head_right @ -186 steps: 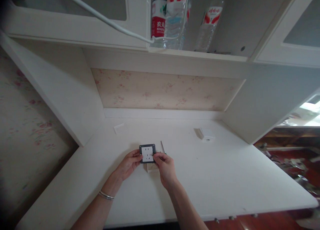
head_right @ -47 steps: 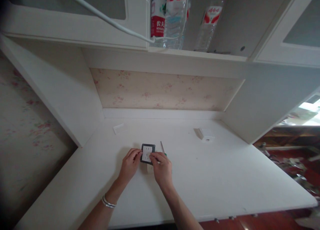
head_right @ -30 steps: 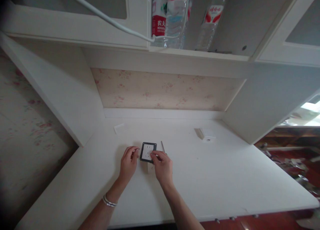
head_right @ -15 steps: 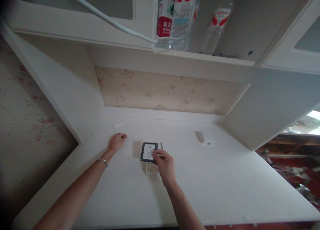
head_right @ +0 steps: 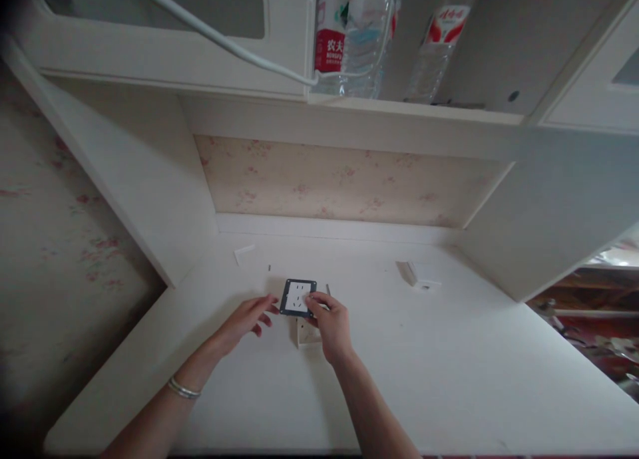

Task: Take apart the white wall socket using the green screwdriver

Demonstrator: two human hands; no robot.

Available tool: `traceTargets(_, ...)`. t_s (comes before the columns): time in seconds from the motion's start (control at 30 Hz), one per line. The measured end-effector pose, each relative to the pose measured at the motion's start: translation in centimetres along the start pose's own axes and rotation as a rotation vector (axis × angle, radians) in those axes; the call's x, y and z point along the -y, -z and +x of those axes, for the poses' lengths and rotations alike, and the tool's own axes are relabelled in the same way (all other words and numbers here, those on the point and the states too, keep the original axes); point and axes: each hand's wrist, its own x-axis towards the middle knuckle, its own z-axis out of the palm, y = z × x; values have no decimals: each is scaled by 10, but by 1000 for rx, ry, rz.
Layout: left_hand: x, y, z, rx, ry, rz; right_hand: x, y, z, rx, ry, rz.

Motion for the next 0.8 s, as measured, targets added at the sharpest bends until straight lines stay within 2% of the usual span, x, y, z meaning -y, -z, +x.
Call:
traceTargets(0.07,0,-16,-15,28,-14,-159,-5,-11,3,44,-4,-23)
traceTargets(0.17,1,-24,-21,-71,2,-279,-13,-24,10,78,23,-147)
traceTargets(0.23,3,-23,-18,-105,8,-316,-15,-27,15,62,166,-293)
traceTargets(0.33,8,-16,-12,-135,8,-338,-11,-27,22,-21,496,-492)
traceTargets(0.4,12,-9,-8,-180,1,-361,-5,-28,28,-47,622,-563)
traceTargets(0.43,14,-3,-6,-208,-6,-375,-3,-29,32,-34,635,-600)
traceTargets(0.5,19,14,0,-305,-10,-391,0,-33,42,28,565,-750)
traceTargets(0.6,25,51,13,-531,36,-361,-2,-44,62,93,388,-1000)
traceTargets(0.7,29,92,27,-671,63,-327,-11,-61,84,107,321,-1117)
traceTargets(0.8,32,123,43,-763,99,-262,-23,-81,103,148,285,-1219)
